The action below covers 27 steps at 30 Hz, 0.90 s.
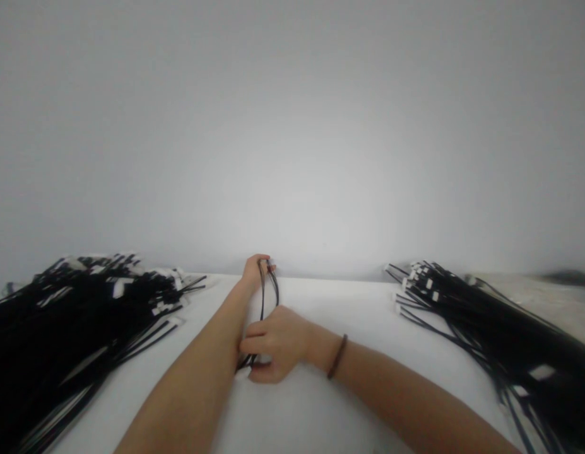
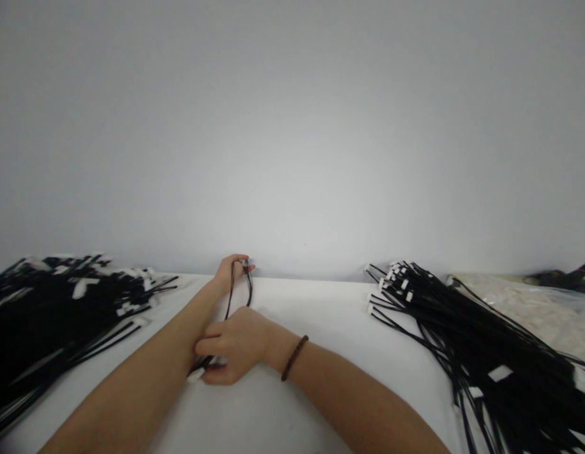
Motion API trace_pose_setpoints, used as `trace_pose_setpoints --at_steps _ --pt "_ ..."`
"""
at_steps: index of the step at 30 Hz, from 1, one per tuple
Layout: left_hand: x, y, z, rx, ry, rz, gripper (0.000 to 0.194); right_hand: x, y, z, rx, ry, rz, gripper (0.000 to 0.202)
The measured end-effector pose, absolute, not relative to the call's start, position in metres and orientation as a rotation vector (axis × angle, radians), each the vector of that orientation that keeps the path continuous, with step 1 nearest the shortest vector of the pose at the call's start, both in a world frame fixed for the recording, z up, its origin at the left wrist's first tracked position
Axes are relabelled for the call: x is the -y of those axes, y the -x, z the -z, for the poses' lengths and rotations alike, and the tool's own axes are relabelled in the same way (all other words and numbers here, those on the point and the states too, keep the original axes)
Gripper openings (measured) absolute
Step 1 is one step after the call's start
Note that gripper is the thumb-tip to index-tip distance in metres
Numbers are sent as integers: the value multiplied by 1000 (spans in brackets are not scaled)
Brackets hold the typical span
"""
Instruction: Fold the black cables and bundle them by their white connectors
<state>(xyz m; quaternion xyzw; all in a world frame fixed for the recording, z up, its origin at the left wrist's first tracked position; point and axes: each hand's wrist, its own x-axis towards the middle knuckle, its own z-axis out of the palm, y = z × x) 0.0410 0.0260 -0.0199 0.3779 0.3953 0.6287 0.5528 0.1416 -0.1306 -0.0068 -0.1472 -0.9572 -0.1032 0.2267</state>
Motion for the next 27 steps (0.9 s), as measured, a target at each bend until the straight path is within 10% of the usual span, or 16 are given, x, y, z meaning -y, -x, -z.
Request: trace_pose_setpoints --at_steps 8,15,27 --pt "-22 -33 12 -722 -902 -1350 39 97 -163 8 1921 877 -478 19" --pt "-30 -27 8 -747 -663 -1603 7 63 -187 15 1289 853 -1004 21" --pt "-35 -16 5 -734 -356 -1726 19 67 -211 10 1288 689 -1599 26"
